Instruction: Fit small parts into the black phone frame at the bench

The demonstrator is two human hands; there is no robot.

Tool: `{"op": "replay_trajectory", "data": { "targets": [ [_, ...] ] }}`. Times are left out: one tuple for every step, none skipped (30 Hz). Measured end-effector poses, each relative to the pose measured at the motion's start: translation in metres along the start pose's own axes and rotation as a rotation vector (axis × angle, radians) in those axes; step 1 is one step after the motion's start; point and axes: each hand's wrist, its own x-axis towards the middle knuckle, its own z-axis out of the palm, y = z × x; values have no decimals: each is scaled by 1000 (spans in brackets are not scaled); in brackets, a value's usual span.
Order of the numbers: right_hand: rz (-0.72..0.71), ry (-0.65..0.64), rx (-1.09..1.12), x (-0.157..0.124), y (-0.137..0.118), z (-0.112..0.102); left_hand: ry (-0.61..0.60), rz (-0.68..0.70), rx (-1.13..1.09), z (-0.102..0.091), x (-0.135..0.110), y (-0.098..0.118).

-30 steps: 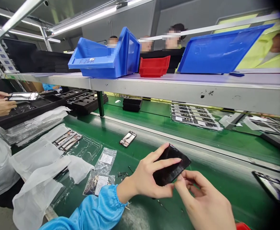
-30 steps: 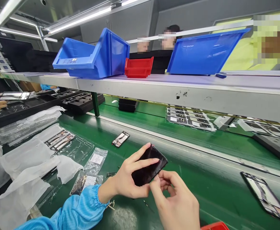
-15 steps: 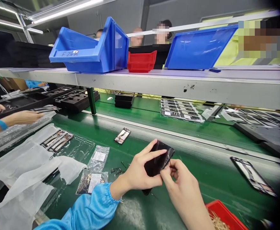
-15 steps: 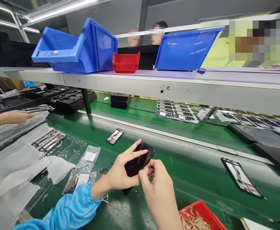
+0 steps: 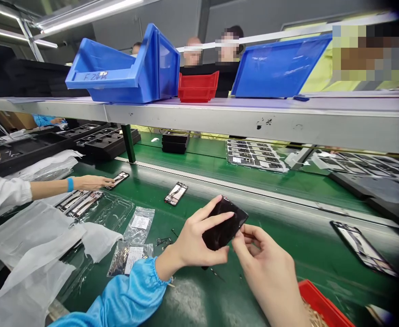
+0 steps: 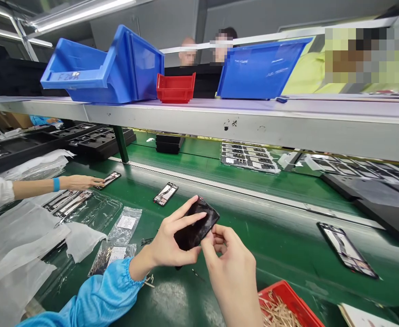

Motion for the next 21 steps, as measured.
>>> {"op": "replay_trajectory", "data": {
  "targets": [
    [4,20,-16,0,0,1,23,0,14,4,-2,1],
    [6,27,-9,0,0,1,43,-6,15,6,-3,2],
    [6,16,23,1,-1,1,53,-28,0,8,-4,3],
    [3,-5,74,1,-1,1,53,-67,-37,9,-4,4],
    [-4,-27,134,1,-1,0,48,-123,-96,8,-4,6],
    [-15,-44,189,1,-1,-1,42,-189,-172,6,-4,7],
    [-28,-54,231,1,-1,-1,37,-258,-256,4,-3,8],
    [-44,-54,254,1,-2,-2,35,-319,-336,2,-2,9],
    [-64,-50,261,1,-2,-3,39,-367,-400,0,-1,10],
    [-87,-49,260,0,-3,-3,43,-396,-445,-2,0,10],
    [-111,-55,259,0,-4,-4,41,-412,-472,-4,1,11],
    [-133,-64,263,-1,-5,-3,34,-418,-488,-5,2,11],
    [-152,-74,277,-2,-7,-3,24,-419,-501,-6,3,11],
    [-162,-87,298,-3,-8,-3,17,-421,-517,-6,3,11],
    [-162,-98,325,-3,-9,-2,12,-430,-537,-7,4,12],
    [-151,-107,354,-3,-10,-2,7,-450,-563,-7,5,12],
    [-133,-117,381,-3,-11,-2,1,-488,-601,-6,5,13],
    [-113,-132,402,-2,-12,-2,-7,-546,-657,-6,6,14],
    [-93,-146,418,-1,-12,-2,-22,-618,-729,-5,7,16],
    [-74,-161,431,0,-11,-2,-37,-695,-811,-4,7,17],
    [-58,-175,442,1,-11,-2,-49,-767,-895,-3,8,18]
  ]
}}
